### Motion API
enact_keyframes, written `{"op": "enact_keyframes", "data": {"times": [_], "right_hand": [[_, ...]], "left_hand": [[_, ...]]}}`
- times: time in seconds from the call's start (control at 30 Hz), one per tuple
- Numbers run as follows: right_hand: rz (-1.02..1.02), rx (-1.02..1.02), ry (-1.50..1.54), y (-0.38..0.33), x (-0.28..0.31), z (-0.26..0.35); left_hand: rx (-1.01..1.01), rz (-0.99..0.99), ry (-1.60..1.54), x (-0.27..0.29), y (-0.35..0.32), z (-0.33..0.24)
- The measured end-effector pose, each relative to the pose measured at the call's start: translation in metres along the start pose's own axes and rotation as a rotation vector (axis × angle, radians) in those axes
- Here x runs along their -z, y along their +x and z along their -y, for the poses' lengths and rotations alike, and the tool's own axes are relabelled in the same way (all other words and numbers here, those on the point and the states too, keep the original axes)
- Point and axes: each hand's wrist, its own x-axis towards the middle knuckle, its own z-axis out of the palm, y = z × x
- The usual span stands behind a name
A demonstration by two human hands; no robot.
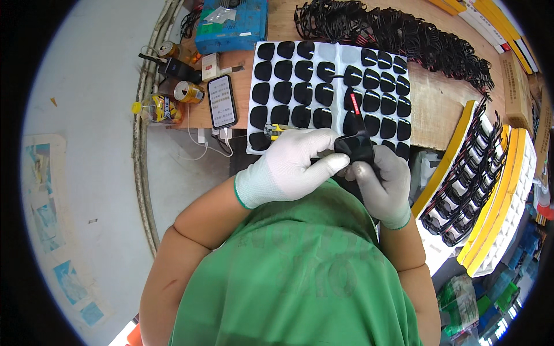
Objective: The person assembles sunglasses by attaching black lenses to frames. They pick up a frame, insert a lens into each side, and place the completed pair into a white tray. The process is repeated for multiple units.
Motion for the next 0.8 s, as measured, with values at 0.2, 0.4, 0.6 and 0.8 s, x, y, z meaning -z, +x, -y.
{"op": "enact_keyframes", "data": {"times": [0.2, 0.4, 0.6, 0.8], "right_hand": [[-0.115, 0.158, -0.205, -0.002, 0.007, 0.006], [-0.167, 0.167, -0.245, 0.004, 0.015, 0.000], [-0.225, -0.096, -0.511, 0.029, 0.070, -0.054], [-0.111, -0.436, -0.871, 0.038, 0.197, -0.205]], "left_hand": [[0.046, 0.038, 0.129, -0.006, 0.007, -0.003], [-0.031, 0.070, 0.137, -0.005, 0.028, -0.002], [0.011, 0.098, 0.340, 0.004, 0.071, 0.036], [0.292, -0.554, 0.513, 0.137, 0.242, 0.185]]}}
